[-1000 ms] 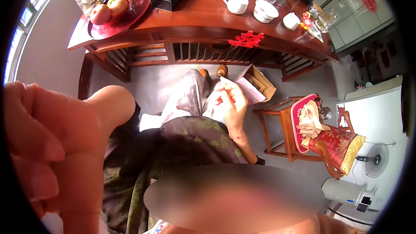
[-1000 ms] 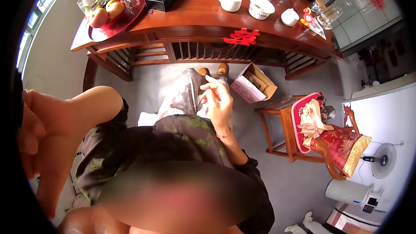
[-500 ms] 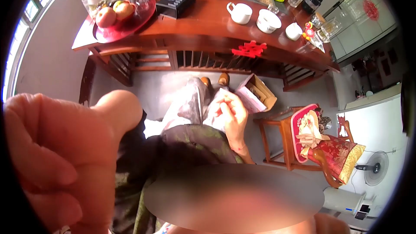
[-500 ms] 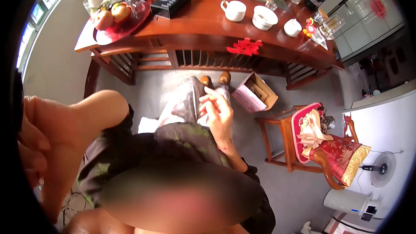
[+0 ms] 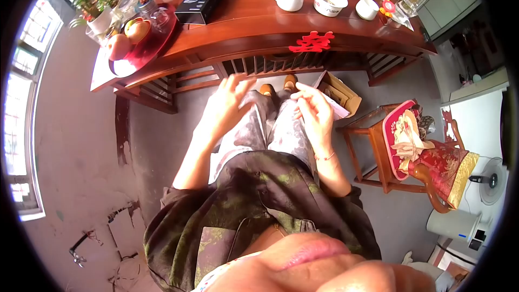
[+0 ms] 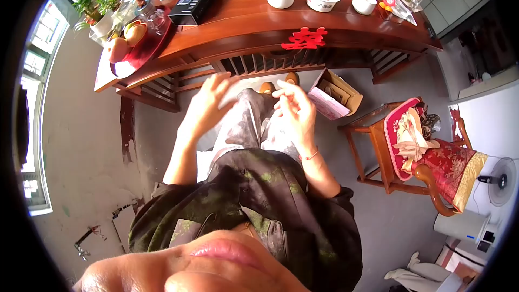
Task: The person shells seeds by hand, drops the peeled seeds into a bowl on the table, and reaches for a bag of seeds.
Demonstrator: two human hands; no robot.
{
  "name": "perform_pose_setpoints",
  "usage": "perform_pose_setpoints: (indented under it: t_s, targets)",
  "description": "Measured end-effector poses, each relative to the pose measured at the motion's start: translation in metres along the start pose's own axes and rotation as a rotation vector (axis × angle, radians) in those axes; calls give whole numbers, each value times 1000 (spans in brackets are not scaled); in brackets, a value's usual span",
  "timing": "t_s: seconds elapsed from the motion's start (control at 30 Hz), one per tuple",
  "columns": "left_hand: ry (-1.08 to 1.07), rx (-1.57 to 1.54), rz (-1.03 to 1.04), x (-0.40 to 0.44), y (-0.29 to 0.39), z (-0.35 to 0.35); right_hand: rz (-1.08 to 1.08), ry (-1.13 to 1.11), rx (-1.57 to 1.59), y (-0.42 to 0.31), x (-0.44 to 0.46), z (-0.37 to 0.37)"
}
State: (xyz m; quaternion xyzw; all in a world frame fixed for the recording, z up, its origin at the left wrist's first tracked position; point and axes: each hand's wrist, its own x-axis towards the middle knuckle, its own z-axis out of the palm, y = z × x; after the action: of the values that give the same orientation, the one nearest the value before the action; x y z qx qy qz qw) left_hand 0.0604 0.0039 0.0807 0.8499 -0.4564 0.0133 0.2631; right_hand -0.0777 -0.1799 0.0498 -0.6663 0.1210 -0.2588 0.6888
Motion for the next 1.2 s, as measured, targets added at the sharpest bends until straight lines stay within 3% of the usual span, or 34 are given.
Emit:
perform_pose_setpoints:
  t_s: [0.03, 0.07, 0.2, 0.37, 0.43, 0.5, 0.57, 0.63, 0.7, 0.77, 0.8, 0.97, 1.03, 1.07, 1.2]
  targets:
    - [5, 148, 145, -8, -15, 22, -5, 3, -12, -4, 7, -5]
    - [-103, 7, 59, -11, -17, 28, -20, 10, -45, -3, 17, -9]
    - [-157, -301, -90, -16, -21, 34, -28, 31, -134, -8, 57, -20]
    - [-105, -307, -42, -4, -39, 44, -197, 83, -198, -19, 148, -33]
    - [-139, -457, -48, 3, -35, 47, -234, 105, -220, -20, 202, -39]
    - [-172, -452, 60, 7, -34, 60, -485, 111, -497, -11, 269, -47]
    - [-256, -529, 67, 13, -28, 62, -364, 122, -647, -21, 316, -36]
    - [-270, -667, 71, 20, -14, 55, -355, 79, -700, -13, 366, -26]
    - [-296, -807, 88, 20, -12, 65, -518, 43, -1053, 11, 424, -24]
    - [-385, -944, 112, 25, -13, 69, -530, -9, -1188, 27, 460, -15]
    - [-341, -983, 129, 31, -10, 62, -431, -67, -1284, 38, 485, -16]
    - [-213, -1079, 83, 66, -23, 36, -384, -67, -1599, 49, 521, 6]
    - [-198, -975, -64, 78, -32, 29, -393, -135, -1753, 48, 527, 14]
    - [-190, -980, -102, 83, -37, 32, -235, -236, -1806, 45, 532, 19]
    - [-223, -1051, -231, 95, -50, 43, -417, -301, -1995, 66, 544, 19]
